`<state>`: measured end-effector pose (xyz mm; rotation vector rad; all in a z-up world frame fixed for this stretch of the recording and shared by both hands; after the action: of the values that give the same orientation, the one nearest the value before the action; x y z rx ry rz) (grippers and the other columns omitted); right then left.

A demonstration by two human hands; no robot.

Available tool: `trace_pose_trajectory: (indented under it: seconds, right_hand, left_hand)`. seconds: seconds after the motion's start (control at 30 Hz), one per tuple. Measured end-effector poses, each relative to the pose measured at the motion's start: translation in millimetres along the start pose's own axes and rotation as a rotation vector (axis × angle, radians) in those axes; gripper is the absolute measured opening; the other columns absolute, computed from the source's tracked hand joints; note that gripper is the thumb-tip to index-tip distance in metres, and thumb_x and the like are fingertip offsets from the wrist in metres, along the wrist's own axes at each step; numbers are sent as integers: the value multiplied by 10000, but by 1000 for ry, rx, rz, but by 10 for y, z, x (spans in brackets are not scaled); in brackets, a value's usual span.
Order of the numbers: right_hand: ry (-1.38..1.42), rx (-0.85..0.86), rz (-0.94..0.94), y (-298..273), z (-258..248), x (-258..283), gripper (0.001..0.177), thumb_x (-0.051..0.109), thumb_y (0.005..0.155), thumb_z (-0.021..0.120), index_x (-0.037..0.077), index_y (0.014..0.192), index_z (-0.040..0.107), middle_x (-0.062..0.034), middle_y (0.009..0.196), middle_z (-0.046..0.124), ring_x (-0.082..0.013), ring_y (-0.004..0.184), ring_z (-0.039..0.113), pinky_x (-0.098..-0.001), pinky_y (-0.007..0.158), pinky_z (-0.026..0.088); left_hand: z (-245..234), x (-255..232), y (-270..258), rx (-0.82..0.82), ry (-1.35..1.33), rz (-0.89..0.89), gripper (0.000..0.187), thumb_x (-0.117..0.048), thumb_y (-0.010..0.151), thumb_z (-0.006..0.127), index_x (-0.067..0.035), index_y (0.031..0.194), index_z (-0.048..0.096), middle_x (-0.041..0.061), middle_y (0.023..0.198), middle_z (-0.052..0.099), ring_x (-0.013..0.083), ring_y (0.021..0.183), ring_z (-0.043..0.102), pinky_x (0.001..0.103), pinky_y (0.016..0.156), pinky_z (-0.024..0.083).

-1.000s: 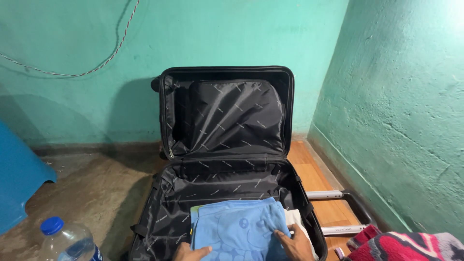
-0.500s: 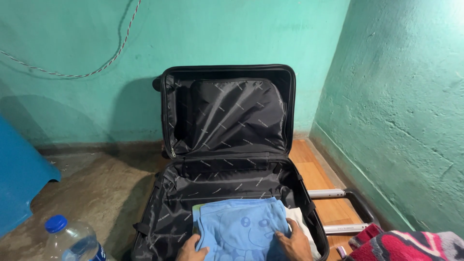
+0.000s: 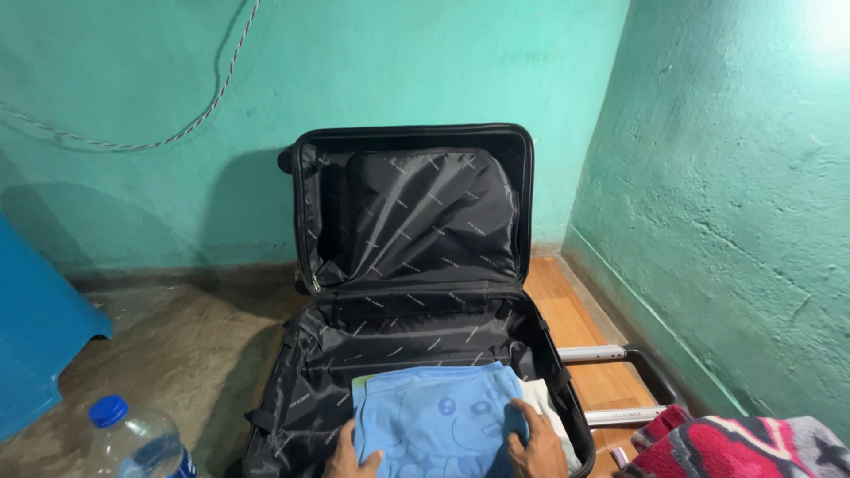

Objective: Folding clothes and placing them into a suitcase.

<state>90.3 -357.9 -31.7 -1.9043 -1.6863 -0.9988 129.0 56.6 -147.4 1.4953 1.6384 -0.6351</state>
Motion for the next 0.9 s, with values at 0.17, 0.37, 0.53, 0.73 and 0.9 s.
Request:
trace_pose_trajectory:
  seconds: [0.17,0.37,0.53,0.73,0.9]
  right_hand:
    - [-93,-141,-135,87,97,-196,945,302,678,874,66,1450,383,-340,1254,590,-489,1127,609,-502,920,503]
    - [-105,85,158,-60,-74,275,869,336,772,793,112,1491,358,-286,1190,681,-437,1174,654,-468,1018,505]
    - [-129,71,208,-171,-268,608,813,412,818,774,68,1450,395,-280,1128,717,-423,1121,688,-468,973,530]
    - [126,-96,-27,-163,-395,648,584,280,824,714,179,1377,554,-203,1131,740,-389,1081,712,-407,934,549]
    - [239,-86,-143,-178,-495,684,433,157,843,657,199,1272,700,-125,1128,783,-299,1094,754,-350,948,553]
  left_hand:
    - [276,393,77,291,161,-372,1134,-388,716,921,116,1472,244,294,1344,592,356,1276,658,386,1115,508]
    - [109,-80,-91,417,349,-579,920,-514,739,852,89,1371,564,257,1411,587,334,1355,580,397,1157,454]
    - [59,-121,-93,417,296,-616,971,-490,773,888,101,1417,466,254,1440,524,330,1385,523,401,1168,427]
    - [-219,-618,-161,329,-62,-499,709,-313,709,908,27,1265,630,195,1225,711,270,1180,688,368,1058,511]
    - [-542,-1087,-293,200,-310,-443,507,-286,724,864,0,1128,755,179,1070,805,249,1027,758,366,952,560]
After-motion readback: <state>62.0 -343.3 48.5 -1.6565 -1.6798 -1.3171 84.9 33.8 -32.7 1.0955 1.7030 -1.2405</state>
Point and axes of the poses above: each hand's wrist, its own y-axis towards the middle knuckle, its own z-axis out of the palm, x = y × z, the point moved 6 cm from there along y, towards the middle knuckle
